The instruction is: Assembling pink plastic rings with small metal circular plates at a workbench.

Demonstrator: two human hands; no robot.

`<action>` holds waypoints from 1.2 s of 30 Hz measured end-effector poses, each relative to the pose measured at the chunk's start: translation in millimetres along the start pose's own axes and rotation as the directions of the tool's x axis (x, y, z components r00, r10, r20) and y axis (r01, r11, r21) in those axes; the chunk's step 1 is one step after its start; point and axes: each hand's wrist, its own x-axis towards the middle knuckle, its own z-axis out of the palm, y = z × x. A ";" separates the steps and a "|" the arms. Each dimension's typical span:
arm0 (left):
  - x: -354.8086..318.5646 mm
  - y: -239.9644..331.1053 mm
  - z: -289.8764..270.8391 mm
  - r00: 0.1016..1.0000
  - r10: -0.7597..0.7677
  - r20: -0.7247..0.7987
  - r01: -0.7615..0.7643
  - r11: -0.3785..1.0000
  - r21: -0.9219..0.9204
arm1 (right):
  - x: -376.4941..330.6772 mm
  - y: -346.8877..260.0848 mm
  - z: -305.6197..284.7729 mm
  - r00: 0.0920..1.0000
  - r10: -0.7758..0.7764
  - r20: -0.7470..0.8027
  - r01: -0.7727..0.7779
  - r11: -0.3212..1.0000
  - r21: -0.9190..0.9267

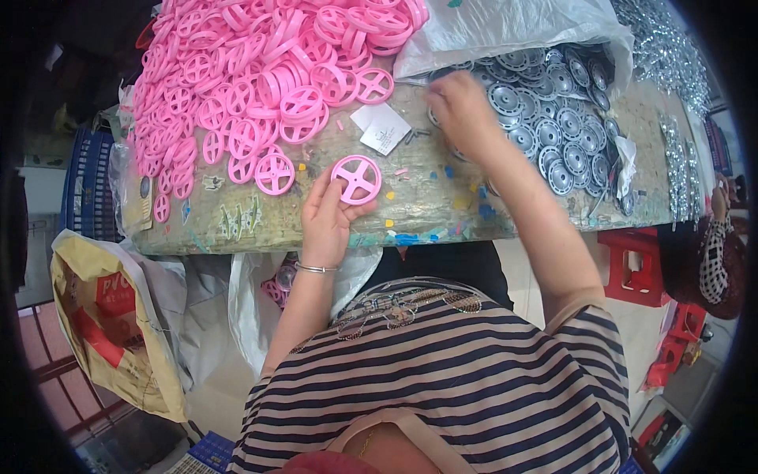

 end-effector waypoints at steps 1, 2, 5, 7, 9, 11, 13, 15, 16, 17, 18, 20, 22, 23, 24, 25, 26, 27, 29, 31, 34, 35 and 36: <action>1.7 -0.3 1.8 1.000 -0.002 -0.004 0.001 1.000 -0.010 | 6.9 19.8 -1.0 0.997 0.052 -0.060 -0.061 0.984 -0.169; 1.6 -0.6 2.1 1.000 0.003 -0.019 -0.003 1.000 -0.020 | 9.1 25.3 0.3 0.997 0.043 -0.058 -0.053 0.984 -0.167; 2.2 -5.8 0.2 1.000 0.006 0.016 -0.007 0.999 0.036 | 17.0 41.0 9.8 0.988 0.147 -0.043 -0.153 0.947 -0.282; 3.4 -8.5 -1.3 0.999 0.023 0.044 -0.025 0.999 0.044 | 21.7 41.5 13.5 0.993 0.115 -0.031 -0.119 0.949 -0.292; 1.4 -7.4 -3.9 0.997 0.026 0.076 -0.030 0.998 0.052 | 23.9 32.4 19.0 0.995 0.093 -0.024 -0.096 0.948 -0.305; -0.3 -5.7 -2.4 0.997 0.018 0.080 -0.022 0.998 0.054 | 24.1 29.5 22.7 0.996 0.014 -0.084 -0.044 0.927 -0.373; -0.8 -4.7 -1.5 0.997 0.010 0.082 -0.014 0.998 0.054 | 29.1 28.8 14.6 0.998 0.066 0.020 -0.054 0.930 -0.363; -1.3 -5.5 -2.4 0.997 0.001 0.081 -0.005 0.999 0.051 | 28.3 23.9 4.5 0.995 0.059 0.081 -0.031 0.950 -0.310; -1.5 -5.8 -3.5 0.997 0.006 0.082 -0.010 0.999 0.049 | 23.9 17.6 0.7 0.995 0.055 0.080 -0.027 0.950 -0.312; -1.1 -6.2 -4.2 0.997 -0.003 0.073 0.000 0.999 0.035 | 18.1 10.8 -2.3 0.999 0.033 0.042 -0.026 0.986 -0.167; -0.7 -6.2 -4.6 0.998 -0.013 0.065 0.012 1.000 0.021 | 10.8 3.2 -4.6 1.000 0.019 0.003 -0.019 1.000 -0.018; -1.7 -4.9 -5.6 0.998 -0.019 0.059 0.017 1.000 0.024 | -12.5 -38.6 -4.6 0.999 -0.029 0.014 0.026 0.981 0.190; -4.4 -2.6 -6.7 0.998 -0.033 0.059 0.031 0.999 0.034 | -35.3 -78.9 -1.5 0.976 -0.200 0.085 0.174 0.954 0.244; -2.7 -1.6 -5.7 0.997 -0.040 0.064 0.040 0.999 -0.005 | -41.2 -95.7 -5.3 0.958 -0.243 0.149 0.199 0.945 0.259; -1.7 -1.2 -5.5 0.997 -0.046 0.067 0.049 0.998 -0.043 | -54.2 -92.8 10.2 0.949 -0.296 0.114 0.276 0.947 0.164; -0.8 -1.7 -7.8 0.996 -0.050 0.075 0.054 0.997 -0.052 | -58.8 -94.4 12.7 0.952 -0.284 0.110 0.265 0.951 0.162; -0.6 -2.2 -8.1 0.996 -0.051 0.072 0.055 0.997 -0.050 | -61.4 -96.1 14.0 0.956 -0.273 0.107 0.254 0.954 0.161; -0.8 -2.5 -6.9 0.996 -0.033 0.087 0.037 0.999 -0.035 | -62.0 -98.1 14.5 0.956 -0.273 0.107 0.254 0.953 0.164; -1.2 -4.5 -6.3 0.995 -0.019 0.102 0.022 0.999 -0.024 | -63.3 -100.1 13.4 0.948 -0.300 0.104 0.287 0.950 0.127; -1.4 -6.8 -7.9 0.997 0.000 0.075 0.010 0.991 -0.133 | -68.3 -103.2 14.0 0.940 -0.317 0.128 0.304 0.946 0.114; -2.6 -6.8 -5.4 0.998 0.026 0.061 -0.027 1.000 0.012 | -72.2 -105.6 14.8 0.933 -0.338 0.122 0.324 0.938 0.124; -2.6 -7.8 -6.2 0.998 0.025 0.058 -0.026 1.000 0.011 | -72.9 -106.2 15.6 0.936 -0.340 0.091 0.324 0.934 0.147; -2.2 -9.2 -7.1 0.998 0.037 0.057 -0.037 0.999 0.002 | -71.8 -106.5 15.2 0.936 -0.340 0.094 0.324 0.934 0.149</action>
